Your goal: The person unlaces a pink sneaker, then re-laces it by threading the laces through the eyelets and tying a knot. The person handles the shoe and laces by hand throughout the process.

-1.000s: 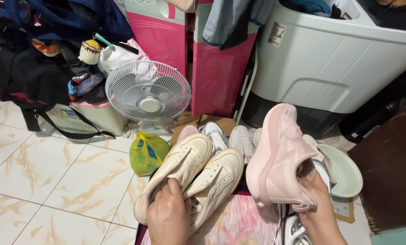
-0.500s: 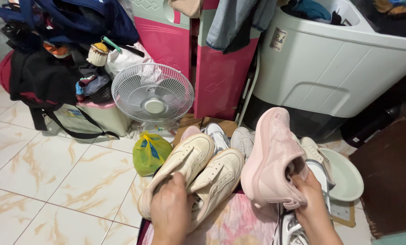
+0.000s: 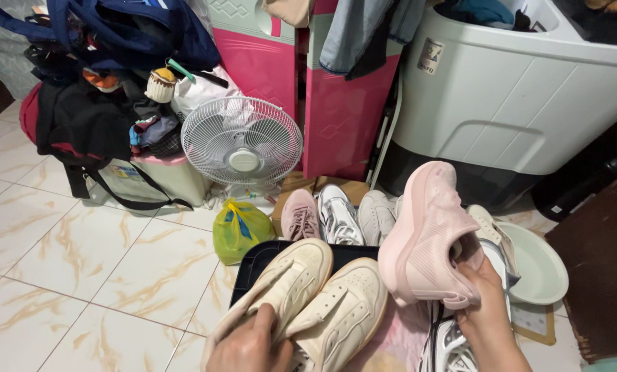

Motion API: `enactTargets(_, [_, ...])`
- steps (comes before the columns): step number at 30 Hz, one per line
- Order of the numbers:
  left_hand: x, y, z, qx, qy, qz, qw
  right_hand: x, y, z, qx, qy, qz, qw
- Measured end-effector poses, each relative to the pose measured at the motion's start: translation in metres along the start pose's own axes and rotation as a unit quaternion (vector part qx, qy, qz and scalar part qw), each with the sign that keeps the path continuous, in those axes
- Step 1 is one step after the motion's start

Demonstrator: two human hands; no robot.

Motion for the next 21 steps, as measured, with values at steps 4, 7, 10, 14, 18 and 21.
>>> enactTargets(4, [0.032,-0.006,-0.007,-0.053,0.064,-0.041,0.996,0.001,-0.001,-0.001,0.006,-0.015,-0.001,1.000])
enactTargets(7, [0.030,-0.004,0.009,-0.050,0.097,-0.023,0.994,0.003,-0.002,0.002,0.012,-0.018,0.011,1.000])
enactTargets(10, [0.007,0.002,0.027,-0.080,0.128,-0.071,0.986,0.005,-0.001,0.001,0.021,-0.032,0.009,0.999])
enactTargets(14, [-0.044,0.031,0.050,-0.021,0.085,0.004,0.996,0.004,-0.001,0.000,0.029,-0.042,0.021,0.998])
enactTargets(18, [-0.031,0.130,0.050,0.117,0.074,0.014,0.990,0.008,0.000,0.005,0.011,-0.033,0.001,0.999])
enactTargets(21, [0.035,0.217,0.005,0.072,0.153,-0.130,0.977,0.008,0.008,0.013,0.016,-0.028,0.002,0.999])
Point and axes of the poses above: each hand's wrist, its own y-axis towards the middle knuckle, its own x-axis out of the palm, z = x × y, the point moved 5 cm from there along y, towards the middle knuckle, and after that the axes turned 3 degrees about -z, right-handed, at the moved point
